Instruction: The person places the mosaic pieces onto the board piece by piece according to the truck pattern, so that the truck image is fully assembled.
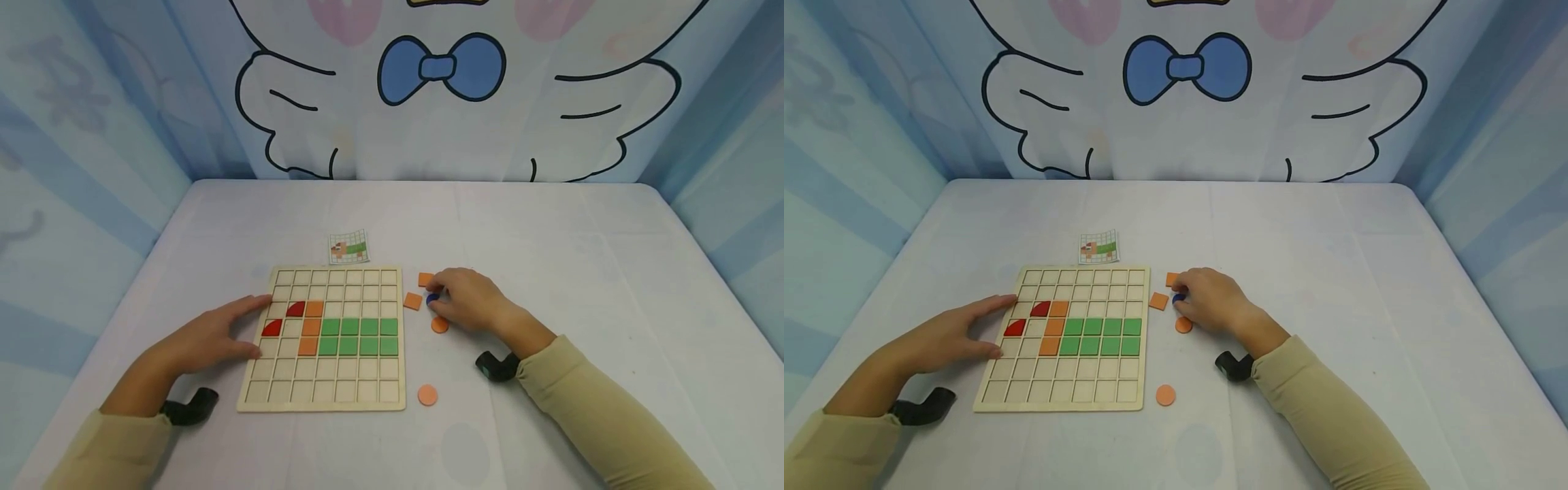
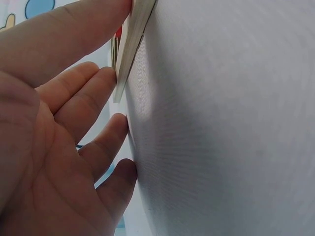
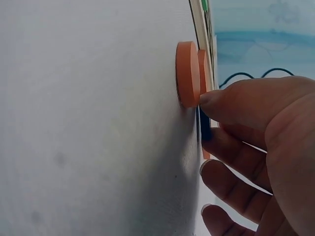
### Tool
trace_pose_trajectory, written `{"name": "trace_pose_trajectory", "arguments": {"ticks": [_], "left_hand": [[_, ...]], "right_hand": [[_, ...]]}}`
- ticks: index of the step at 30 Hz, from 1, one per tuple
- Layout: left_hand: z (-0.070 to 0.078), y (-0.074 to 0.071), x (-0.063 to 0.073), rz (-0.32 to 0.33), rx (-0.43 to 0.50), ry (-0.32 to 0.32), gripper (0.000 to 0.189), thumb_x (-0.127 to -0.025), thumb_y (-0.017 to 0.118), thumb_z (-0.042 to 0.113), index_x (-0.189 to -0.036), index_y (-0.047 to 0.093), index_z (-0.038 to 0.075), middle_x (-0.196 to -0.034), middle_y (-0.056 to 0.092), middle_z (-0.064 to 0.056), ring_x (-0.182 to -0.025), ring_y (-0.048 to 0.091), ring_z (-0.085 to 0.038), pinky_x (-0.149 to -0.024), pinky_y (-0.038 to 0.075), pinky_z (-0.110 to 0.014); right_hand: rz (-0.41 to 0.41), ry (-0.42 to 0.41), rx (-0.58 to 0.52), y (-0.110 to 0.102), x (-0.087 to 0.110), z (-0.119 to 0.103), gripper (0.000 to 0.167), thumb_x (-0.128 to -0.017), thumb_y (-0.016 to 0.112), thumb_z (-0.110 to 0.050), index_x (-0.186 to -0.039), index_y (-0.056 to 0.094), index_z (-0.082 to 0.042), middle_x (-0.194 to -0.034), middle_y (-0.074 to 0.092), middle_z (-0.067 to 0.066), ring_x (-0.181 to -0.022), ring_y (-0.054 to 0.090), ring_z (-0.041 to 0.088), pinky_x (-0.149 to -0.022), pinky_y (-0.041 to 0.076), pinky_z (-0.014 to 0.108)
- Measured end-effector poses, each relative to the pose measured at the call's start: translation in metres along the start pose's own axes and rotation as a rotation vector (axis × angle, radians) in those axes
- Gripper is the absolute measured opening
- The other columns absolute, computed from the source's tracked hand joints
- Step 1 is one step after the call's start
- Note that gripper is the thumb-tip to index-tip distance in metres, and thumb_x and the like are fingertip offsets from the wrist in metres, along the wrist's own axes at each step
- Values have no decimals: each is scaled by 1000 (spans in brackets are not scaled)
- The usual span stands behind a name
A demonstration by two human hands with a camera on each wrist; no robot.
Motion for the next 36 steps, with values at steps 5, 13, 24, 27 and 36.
{"name": "trace_pose_trajectory", "arguments": {"ticks": [5,13,24,27,36], "left_hand": [[-1,0,-1,0,1,-1,94,-79,83,37,-156,34,15,-158,27,-24,-143,24,-49,-106,28,-66],[-1,0,-1,6,-9,7,94,-79,84,38,-156,34,15,-158,28,-24,-143,24,-49,-106,27,-67],[2,-1,0,17,-3,16,92,-80,83,37,-156,35,14,-158,29,-24,-142,24,-49,-106,27,-66],[2,-1,0,16,1,20,92,-80,83,37,-156,35,14,-158,29,-24,-143,24,-49,-107,26,-66],[1,-1,1,4,11,14,93,-80,83,37,-156,35,14,-158,28,-25,-142,24,-49,-107,26,-66]], "right_hand": [[2,4,4,0,-1,0,30,-94,69,-21,-118,69,-4,-111,68,6,-96,59,22,-92,48,42],[1,0,-14,0,-1,1,27,-93,69,-17,-118,70,-5,-112,68,6,-97,59,23,-91,47,42],[-17,-30,25,-1,-3,0,22,-93,69,-13,-113,70,-5,-103,68,3,-95,59,22,-89,48,41],[-21,-54,55,-2,-3,0,22,-93,69,-14,-113,69,-5,-101,68,3,-97,60,22,-89,48,41],[7,-120,31,-8,-1,-6,21,-92,68,-12,-111,70,-4,-100,69,3,-96,61,22,-89,48,41]]}}
Point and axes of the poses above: each hand's wrist, its own x-axis away from the middle knuckle, its own y-axis out of the palm, z = x × y, the point moved 3 cm from there along -x, towards the middle knuckle
